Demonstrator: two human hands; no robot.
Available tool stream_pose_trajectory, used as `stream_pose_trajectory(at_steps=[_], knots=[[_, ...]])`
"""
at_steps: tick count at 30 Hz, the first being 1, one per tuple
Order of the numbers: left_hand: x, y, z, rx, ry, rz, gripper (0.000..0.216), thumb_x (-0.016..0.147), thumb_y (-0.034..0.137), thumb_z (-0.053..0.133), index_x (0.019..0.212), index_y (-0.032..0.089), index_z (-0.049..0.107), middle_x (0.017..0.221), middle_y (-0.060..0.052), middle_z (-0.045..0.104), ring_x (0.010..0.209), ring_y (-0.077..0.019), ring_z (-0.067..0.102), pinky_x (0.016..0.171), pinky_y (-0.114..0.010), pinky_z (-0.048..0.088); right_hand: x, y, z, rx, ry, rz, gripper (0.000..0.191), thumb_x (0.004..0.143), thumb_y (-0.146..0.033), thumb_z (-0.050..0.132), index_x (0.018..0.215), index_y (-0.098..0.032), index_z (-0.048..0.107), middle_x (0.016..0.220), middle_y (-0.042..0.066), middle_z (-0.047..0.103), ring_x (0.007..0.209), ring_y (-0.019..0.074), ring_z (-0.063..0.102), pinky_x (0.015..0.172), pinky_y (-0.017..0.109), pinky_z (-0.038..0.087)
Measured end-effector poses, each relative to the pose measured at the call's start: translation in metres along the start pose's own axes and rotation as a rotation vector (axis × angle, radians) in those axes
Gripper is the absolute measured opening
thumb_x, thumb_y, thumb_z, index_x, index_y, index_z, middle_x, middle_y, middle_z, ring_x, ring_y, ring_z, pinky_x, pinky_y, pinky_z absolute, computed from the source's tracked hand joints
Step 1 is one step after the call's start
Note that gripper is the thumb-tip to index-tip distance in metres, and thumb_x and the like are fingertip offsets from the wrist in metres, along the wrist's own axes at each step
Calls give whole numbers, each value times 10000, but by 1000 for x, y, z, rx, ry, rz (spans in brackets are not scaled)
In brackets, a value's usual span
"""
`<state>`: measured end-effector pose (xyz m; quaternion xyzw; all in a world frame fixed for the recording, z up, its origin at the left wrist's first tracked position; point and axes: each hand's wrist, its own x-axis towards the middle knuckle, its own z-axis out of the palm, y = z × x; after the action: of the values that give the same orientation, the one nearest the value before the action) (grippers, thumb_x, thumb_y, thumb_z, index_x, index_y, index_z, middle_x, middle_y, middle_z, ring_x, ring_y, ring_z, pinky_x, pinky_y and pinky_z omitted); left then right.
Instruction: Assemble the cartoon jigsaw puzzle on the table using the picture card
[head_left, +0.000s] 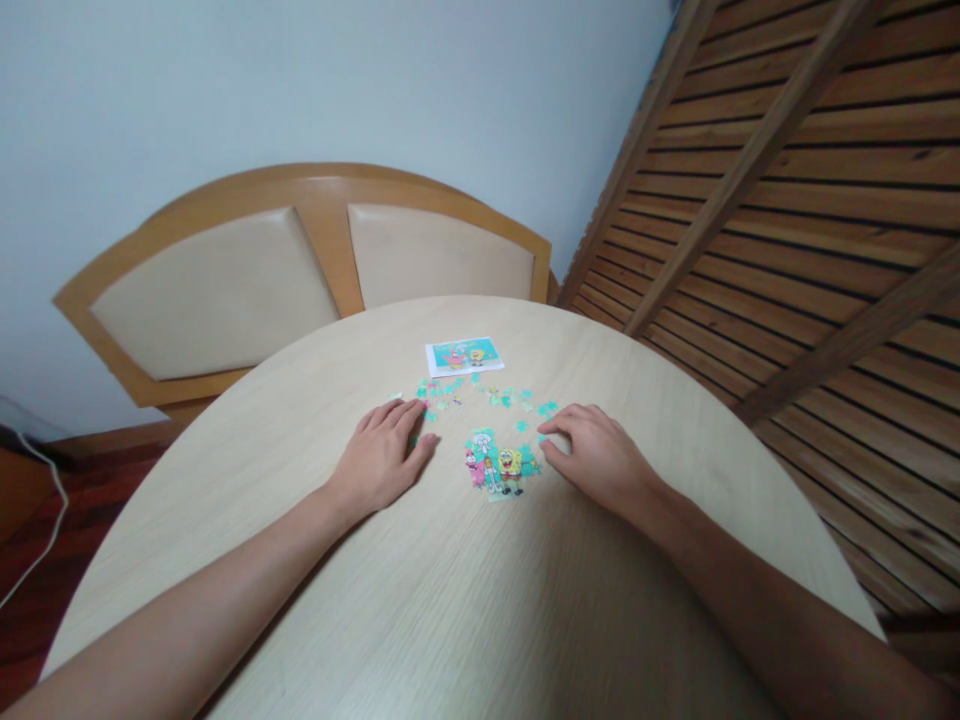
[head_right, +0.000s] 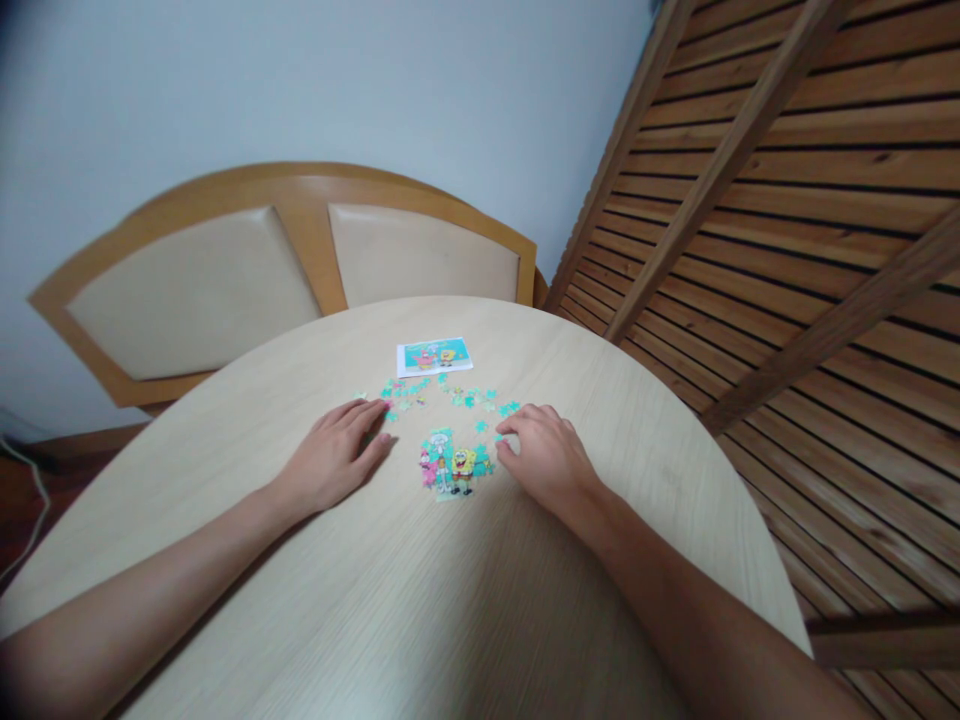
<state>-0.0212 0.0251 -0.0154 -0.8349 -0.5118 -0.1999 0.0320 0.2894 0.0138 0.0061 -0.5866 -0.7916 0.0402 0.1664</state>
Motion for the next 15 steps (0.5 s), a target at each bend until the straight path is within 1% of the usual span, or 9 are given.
stream_pose_trajectory(at_steps=[4,6,9,12,15], knots=[[0,4,-6,63,30,-1,361,1005,399,489,1181,148,680,1221,-132,697,1191,-334,591,1031,-552,470,-1,0,0,-13,0,12,198,887,-261,588,958,-205,764,1049,87,739,1027,295,627,896,440,472],[1,4,-8,95,37,1,311,996,373,503,1082,154,706,1134,-124,715,1117,-329,614,977,-537,496,-1,0,1,-12,11,20,179,868,-252,595,941,-209,753,1043,81,735,1024,292,623,877,429,468],[1,4,-11,142,65,21,255,976,351,529,971,169,707,1033,-114,722,1019,-316,630,900,-512,521,-1,0,3,5,18,26,144,843,-245,607,911,-206,728,1025,83,725,1010,282,622,872,417,465],[0,7,-14,182,101,66,204,959,326,554,921,187,697,940,-97,716,977,-308,631,855,-484,528,0,-2,3,22,4,47,115,830,-253,624,895,-201,704,1026,88,716,1023,288,618,885,424,462],[-3,14,-17,213,88,113,208,971,291,527,883,185,683,863,-91,693,921,-287,631,821,-452,526,1,-3,2,32,-5,61,108,819,-247,635,902,-200,686,1033,84,712,1041,296,613,899,434,455]])
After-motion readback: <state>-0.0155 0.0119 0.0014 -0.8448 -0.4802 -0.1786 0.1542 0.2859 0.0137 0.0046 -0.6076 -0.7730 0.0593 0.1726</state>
